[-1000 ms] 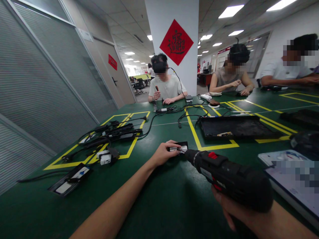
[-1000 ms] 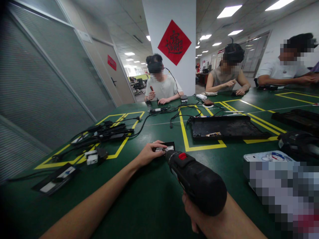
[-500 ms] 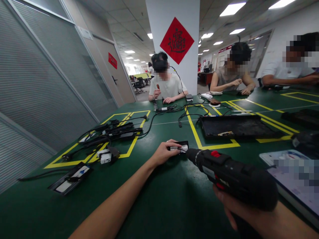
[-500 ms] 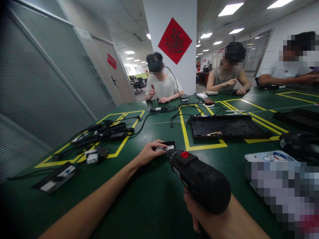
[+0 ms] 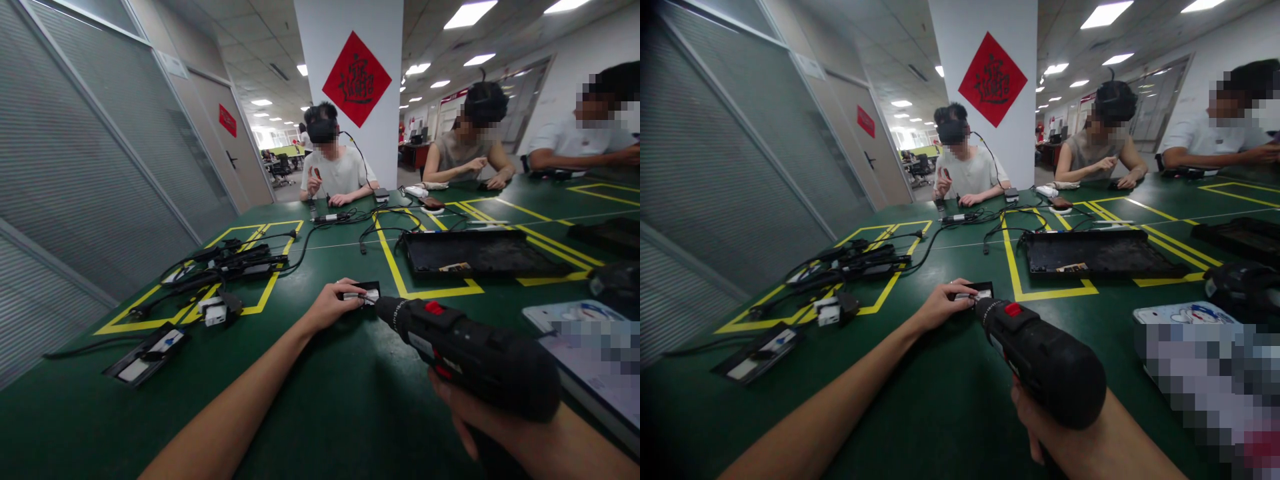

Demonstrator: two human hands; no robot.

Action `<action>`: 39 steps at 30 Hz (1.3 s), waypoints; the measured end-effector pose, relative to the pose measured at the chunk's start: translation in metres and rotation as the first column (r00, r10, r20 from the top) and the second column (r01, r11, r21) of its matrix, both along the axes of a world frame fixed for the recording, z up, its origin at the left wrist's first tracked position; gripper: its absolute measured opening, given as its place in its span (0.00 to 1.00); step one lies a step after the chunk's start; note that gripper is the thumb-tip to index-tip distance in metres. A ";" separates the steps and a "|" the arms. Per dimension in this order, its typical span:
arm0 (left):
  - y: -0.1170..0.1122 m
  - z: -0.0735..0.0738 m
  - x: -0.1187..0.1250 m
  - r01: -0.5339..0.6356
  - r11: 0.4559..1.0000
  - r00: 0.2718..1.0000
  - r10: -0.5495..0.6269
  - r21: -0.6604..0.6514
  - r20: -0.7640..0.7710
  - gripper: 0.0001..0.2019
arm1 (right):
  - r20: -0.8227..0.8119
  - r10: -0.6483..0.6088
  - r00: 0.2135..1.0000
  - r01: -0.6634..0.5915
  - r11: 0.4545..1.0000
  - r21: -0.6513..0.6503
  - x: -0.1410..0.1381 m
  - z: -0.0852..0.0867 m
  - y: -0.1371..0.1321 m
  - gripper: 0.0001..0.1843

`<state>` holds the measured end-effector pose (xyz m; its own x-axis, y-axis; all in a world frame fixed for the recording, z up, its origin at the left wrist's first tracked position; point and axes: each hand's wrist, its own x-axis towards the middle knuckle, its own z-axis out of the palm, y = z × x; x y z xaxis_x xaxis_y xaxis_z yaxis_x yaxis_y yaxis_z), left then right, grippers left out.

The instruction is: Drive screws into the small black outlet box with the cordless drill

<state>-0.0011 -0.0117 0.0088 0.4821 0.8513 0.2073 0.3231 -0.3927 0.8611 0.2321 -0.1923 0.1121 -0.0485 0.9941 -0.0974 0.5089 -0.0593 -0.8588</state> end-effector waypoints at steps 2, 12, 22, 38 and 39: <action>0.000 -0.001 0.000 0.004 1.000 1.000 -0.004 0.000 0.005 0.12 | -0.007 0.050 0.999 -0.050 0.999 0.003 0.001 0.002 0.002 0.07; 0.002 -0.005 0.000 0.008 1.000 0.999 -0.008 -0.004 0.033 0.13 | -0.060 0.114 0.992 -0.120 0.987 -0.105 0.006 -0.002 0.005 0.07; 0.000 -0.002 0.000 -0.001 1.000 1.000 0.001 -0.006 0.015 0.12 | -0.013 0.098 0.995 -0.098 0.995 0.001 0.003 -0.001 0.003 0.07; 0.003 -0.008 0.000 -0.033 0.994 0.994 0.044 -0.105 0.103 0.14 | -0.079 0.043 0.996 -0.056 0.984 -0.167 0.000 0.009 -0.002 0.08; 0.003 -0.010 0.000 -0.029 0.994 0.992 0.041 -0.101 0.116 0.13 | -0.080 0.045 0.996 -0.058 0.984 -0.168 0.000 0.008 -0.001 0.08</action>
<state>-0.0009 -0.0085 -0.0008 0.4285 0.8864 0.1751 0.2288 -0.2939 0.9280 0.2326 -0.1938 0.1198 -0.1127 0.9593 -0.2591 0.4491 -0.1834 -0.8744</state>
